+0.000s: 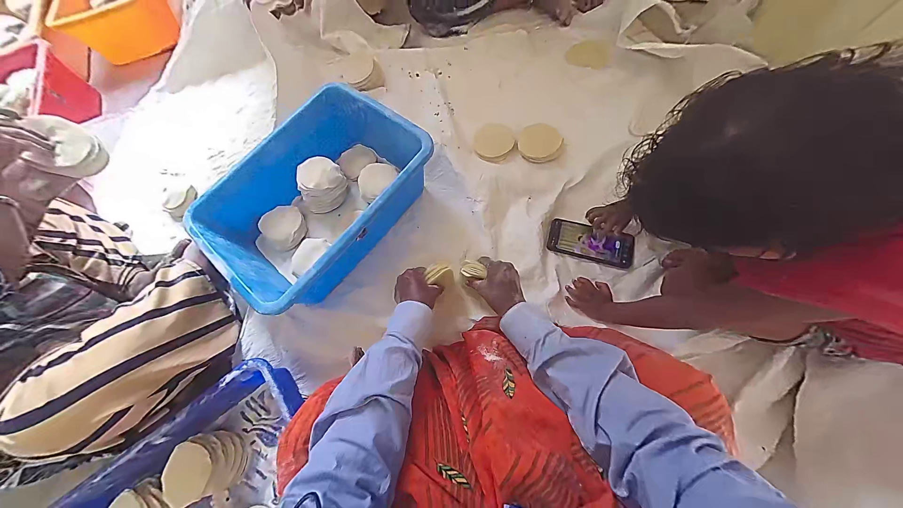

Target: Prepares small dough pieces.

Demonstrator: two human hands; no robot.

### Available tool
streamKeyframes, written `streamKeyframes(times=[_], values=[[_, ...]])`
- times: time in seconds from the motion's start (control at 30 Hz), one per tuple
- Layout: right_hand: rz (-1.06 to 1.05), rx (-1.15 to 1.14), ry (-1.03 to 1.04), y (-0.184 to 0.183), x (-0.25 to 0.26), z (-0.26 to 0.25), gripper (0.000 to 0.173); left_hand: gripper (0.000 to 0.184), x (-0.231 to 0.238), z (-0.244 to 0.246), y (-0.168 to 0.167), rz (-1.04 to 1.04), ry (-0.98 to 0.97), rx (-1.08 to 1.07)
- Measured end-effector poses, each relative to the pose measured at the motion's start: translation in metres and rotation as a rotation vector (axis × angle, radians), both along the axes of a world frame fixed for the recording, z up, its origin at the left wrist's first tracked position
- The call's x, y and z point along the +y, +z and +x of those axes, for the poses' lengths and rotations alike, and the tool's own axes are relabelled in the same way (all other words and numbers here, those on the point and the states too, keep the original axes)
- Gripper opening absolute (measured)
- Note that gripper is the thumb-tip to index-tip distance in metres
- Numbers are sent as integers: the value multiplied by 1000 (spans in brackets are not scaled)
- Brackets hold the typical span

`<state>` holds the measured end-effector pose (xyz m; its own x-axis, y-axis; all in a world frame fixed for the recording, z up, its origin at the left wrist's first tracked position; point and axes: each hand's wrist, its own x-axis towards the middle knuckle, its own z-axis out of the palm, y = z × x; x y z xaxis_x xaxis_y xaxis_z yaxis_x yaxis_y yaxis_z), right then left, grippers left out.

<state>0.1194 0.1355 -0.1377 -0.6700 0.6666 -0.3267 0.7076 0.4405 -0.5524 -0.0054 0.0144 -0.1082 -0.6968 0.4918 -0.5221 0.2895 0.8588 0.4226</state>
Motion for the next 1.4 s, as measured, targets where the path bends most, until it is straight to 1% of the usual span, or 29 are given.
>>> streamKeyframes(times=[0.07, 0.1, 0.17, 0.23, 0.3, 0.33, 0.43, 0.5, 0.57, 0.63, 0.7, 0.73, 0.8, 0.83, 0.9, 0.97, 1.0, 1.03, 1.07, 1.1, 1.13, 1.2, 1.23, 1.27, 1.3, 1.37, 1.4], values=[[35, 61, 7, 1, -1, 0, 28, 40, 4, -3, -5, -45, -41, -14], [33, 113, -17, 6, -2, 5, 32, 39, 1, -1, 0, -32, -41, -19], [46, 185, -69, 13, -2, 10, 34, 36, -2, 1, 12, 16, -19, 0], [13, 68, -32, 8, -3, 7, 42, 43, 0, 3, 10, -29, -25, -10], [14, 37, 12, 0, -2, 0, 33, 50, 7, 0, -1, -89, -62, -19], [22, 64, 10, 2, -2, 0, 30, 50, 7, -1, -2, -83, -65, -26], [26, 194, -59, 15, -1, 9, 33, 47, -3, 1, 15, 3, -19, -11], [2, 99, -36, 9, -3, 8, 38, 44, -2, 2, 14, -18, -19, -18], [-1, 22, 16, -1, -1, 1, 34, 46, 5, 0, 1, -50, -41, -24], [27, 132, 5, -1, 0, 3, 27, 46, 3, 0, 2, -23, -42, -16], [44, 270, -38, 6, -2, 9, 25, 41, -5, 3, 13, 28, -10, 12], [41, 250, -43, 7, -2, 10, 28, 40, -6, 3, 15, 22, -7, 17], [-10, 58, -1, 2, -2, 4, 37, 46, 0, 2, 8, -66, -43, -5], [-22, 11, 15, 1, 0, 0, 37, 47, 3, 1, 5, -96, -56, -14], [-6, 90, -20, 3, 0, 4, 32, 43, 3, 0, 6, -85, -65, -1], [15, 202, -72, 9, -2, 11, 29, 38, -4, 3, 16, -10, -35, 34], [19, 188, -71, 9, -1, 11, 31, 37, -5, 3, 18, 7, -23, 42], [9, 118, -47, 6, 0, 10, 34, 38, -5, 3, 16, -7, -19, 27], [1, 46, -9, 1, 1, 7, 35, 41, -3, 2, 10, -34, -23, 8], [5, 19, 19, -3, 2, 3, 33, 43, 0, 0, 3, -56, -25, -3], [12, 43, 26, -3, 1, 2, 31, 44, 1, -1, 1, -68, -31, -4], [27, 175, -17, 5, 0, 8, 28, 42, -3, -1, 10, -20, -20, 12], [34, 218, -37, 7, -1, 11, 28, 37, -6, 0, 15, 14, -9, 27], [33, 215, -45, 6, 0, 11, 28, 34, -8, -1, 17, 30, -8, 44], [19, 154, -33, 3, 0, 11, 30, 35, -9, -2, 13, 20, -21, 47], [5, 28, 15, -5, 4, 4, 33, 39, -3, -3, -1, -34, -50, 24], [7, 25, 19, -5, 4, 2, 32, 40, -2, -4, -4, -46, -58, 18]])
